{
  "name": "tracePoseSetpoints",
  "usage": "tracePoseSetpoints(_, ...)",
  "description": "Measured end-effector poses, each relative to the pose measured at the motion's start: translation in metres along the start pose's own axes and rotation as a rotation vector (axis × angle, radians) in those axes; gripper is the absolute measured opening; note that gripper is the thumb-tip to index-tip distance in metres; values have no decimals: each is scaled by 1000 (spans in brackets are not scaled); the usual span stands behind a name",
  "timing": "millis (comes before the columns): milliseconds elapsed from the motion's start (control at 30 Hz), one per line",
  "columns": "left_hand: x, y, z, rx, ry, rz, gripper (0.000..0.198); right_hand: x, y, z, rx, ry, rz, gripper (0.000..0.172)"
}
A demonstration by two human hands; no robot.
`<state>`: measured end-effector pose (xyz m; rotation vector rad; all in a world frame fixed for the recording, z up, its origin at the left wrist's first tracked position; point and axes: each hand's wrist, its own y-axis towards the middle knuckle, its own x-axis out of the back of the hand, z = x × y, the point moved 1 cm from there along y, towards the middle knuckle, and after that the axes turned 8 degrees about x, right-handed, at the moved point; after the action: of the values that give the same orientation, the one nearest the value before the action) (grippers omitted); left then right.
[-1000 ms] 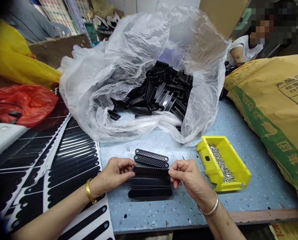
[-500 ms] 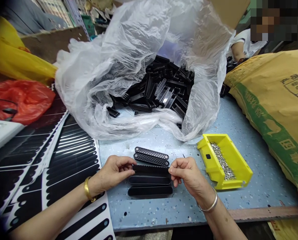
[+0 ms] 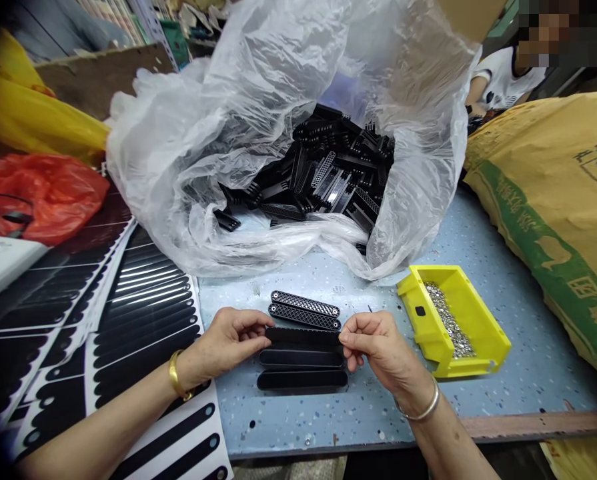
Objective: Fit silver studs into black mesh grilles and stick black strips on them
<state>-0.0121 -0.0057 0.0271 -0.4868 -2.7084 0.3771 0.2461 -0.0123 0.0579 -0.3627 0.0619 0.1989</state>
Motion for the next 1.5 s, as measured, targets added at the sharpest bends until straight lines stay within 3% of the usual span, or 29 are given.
tracePoseSetpoints(1500, -3, 1, -4, 52, 4, 6, 21, 0, 5, -8, -9, 1, -57, 21)
